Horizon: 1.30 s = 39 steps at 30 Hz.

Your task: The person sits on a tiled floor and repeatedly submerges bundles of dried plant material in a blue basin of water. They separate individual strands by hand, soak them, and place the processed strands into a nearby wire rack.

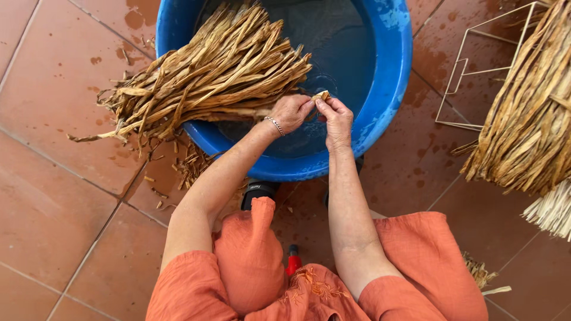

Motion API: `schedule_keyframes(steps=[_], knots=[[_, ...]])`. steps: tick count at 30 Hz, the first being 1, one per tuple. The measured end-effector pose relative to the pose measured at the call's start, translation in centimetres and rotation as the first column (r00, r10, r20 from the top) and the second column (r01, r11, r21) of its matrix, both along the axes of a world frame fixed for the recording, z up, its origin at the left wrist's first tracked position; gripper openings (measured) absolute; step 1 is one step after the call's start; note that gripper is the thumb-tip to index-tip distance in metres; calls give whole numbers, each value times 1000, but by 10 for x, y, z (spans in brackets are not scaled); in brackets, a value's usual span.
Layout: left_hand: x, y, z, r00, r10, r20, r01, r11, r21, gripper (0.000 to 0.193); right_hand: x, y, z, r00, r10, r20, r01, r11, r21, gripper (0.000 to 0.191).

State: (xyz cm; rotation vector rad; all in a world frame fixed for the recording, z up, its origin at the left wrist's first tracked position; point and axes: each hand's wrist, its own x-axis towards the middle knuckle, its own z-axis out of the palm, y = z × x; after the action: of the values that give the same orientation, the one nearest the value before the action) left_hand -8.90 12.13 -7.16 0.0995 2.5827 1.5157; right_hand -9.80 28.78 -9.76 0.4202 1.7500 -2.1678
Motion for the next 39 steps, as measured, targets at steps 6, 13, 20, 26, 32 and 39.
schedule_keyframes(steps=[6, 13, 20, 26, 32, 39], knots=[[-8, 21, -12, 977, 117, 178, -143, 979, 145, 22, -5, -5, 7, 991, 31, 130, -13, 991, -132, 33], [-8, 30, -18, 998, 56, 8, -57, 998, 29, 24, -9, 6, -5, 998, -1, 65, 18, 965, -262, 26], [-19, 33, -13, 880, -154, 449, -113, 852, 512, 32, -23, 9, 14, 993, 114, 9, -114, 993, -8, 31], [-12, 41, -4, 986, -22, 166, 36, 996, -85, 33, -35, -14, 16, 964, -5, 265, 80, 959, -272, 31], [7, 39, -4, 995, -65, 76, 87, 942, -323, 33, -61, -10, 6, 829, -194, 525, 384, 879, -283, 29], [45, 31, -8, 997, -68, 40, 77, 952, -295, 24, -120, 39, 5, 829, -433, 354, 538, 792, -289, 26]])
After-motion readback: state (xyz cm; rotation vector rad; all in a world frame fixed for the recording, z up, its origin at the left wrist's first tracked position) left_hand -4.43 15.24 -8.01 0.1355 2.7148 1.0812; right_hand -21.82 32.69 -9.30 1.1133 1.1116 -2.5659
